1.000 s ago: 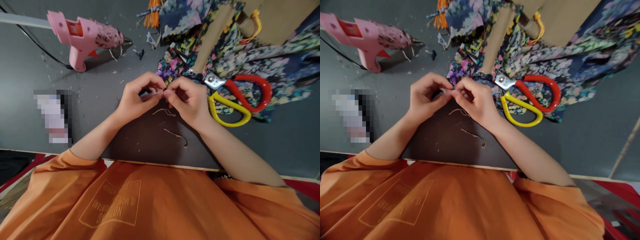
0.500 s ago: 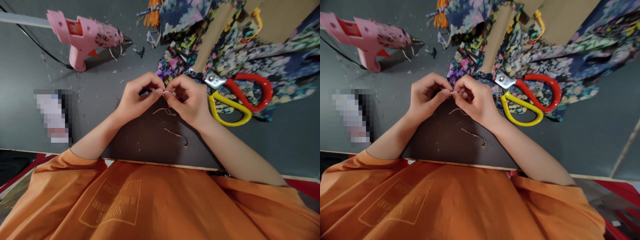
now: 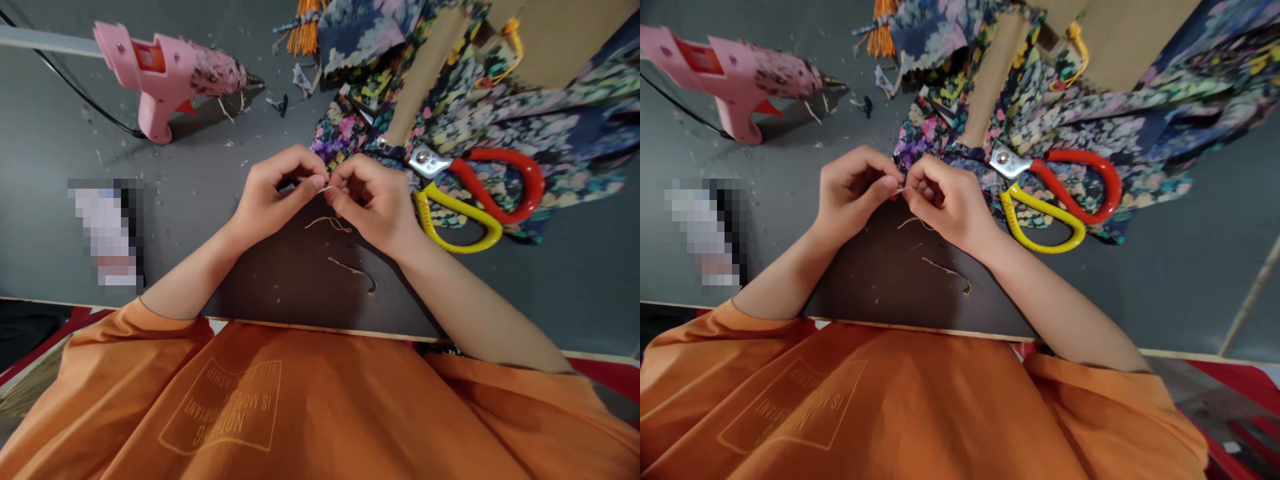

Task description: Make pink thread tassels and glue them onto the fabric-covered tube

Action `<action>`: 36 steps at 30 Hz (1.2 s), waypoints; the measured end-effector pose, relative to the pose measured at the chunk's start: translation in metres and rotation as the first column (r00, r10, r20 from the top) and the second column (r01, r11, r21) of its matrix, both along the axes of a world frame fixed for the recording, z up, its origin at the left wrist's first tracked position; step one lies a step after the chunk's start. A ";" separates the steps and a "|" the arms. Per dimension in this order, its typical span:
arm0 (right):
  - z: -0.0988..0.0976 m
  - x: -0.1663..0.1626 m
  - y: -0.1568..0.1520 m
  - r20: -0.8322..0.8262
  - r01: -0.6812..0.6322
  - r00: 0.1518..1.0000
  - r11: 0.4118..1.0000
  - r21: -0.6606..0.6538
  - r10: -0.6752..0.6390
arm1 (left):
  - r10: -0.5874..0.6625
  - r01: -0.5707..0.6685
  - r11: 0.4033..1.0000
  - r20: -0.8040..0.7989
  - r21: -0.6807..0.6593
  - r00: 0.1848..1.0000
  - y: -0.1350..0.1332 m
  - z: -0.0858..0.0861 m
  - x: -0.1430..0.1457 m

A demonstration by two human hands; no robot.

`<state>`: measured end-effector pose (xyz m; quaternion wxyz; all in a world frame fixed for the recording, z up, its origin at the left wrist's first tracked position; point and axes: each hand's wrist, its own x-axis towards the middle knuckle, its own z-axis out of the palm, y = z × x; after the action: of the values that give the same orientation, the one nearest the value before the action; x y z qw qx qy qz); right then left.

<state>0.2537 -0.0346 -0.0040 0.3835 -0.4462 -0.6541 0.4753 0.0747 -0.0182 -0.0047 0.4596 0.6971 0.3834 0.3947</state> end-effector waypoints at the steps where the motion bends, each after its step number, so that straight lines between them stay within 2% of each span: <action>1: 0.000 0.000 0.000 0.002 -0.001 1.000 1.000 -0.001 0.001 | 0.000 0.000 1.000 0.008 -0.014 1.000 0.000 0.000 0.000; 5: 0.001 0.000 0.000 0.014 -0.003 1.000 1.000 -0.010 0.003 | -0.029 0.032 0.998 0.061 -0.058 0.998 0.000 0.001 -0.002; 10: -0.001 0.001 0.000 0.006 -0.003 1.000 1.000 0.010 0.002 | -0.078 0.076 0.996 0.040 0.038 0.996 0.002 -0.004 -0.003; 22: -0.002 0.000 -0.001 0.004 0.019 1.000 0.999 0.030 -0.019 | -0.049 0.048 0.997 0.013 0.066 0.999 0.003 -0.007 -0.002; 36: -0.001 -0.001 -0.002 -0.001 0.056 0.998 0.998 -0.012 -0.056 | -0.048 0.047 0.996 0.020 0.077 0.999 0.001 -0.006 -0.001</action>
<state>0.2523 -0.0365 -0.0050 0.3944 -0.4663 -0.6382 0.4687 0.0741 -0.0175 -0.0107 0.4462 0.7187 0.3463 0.4056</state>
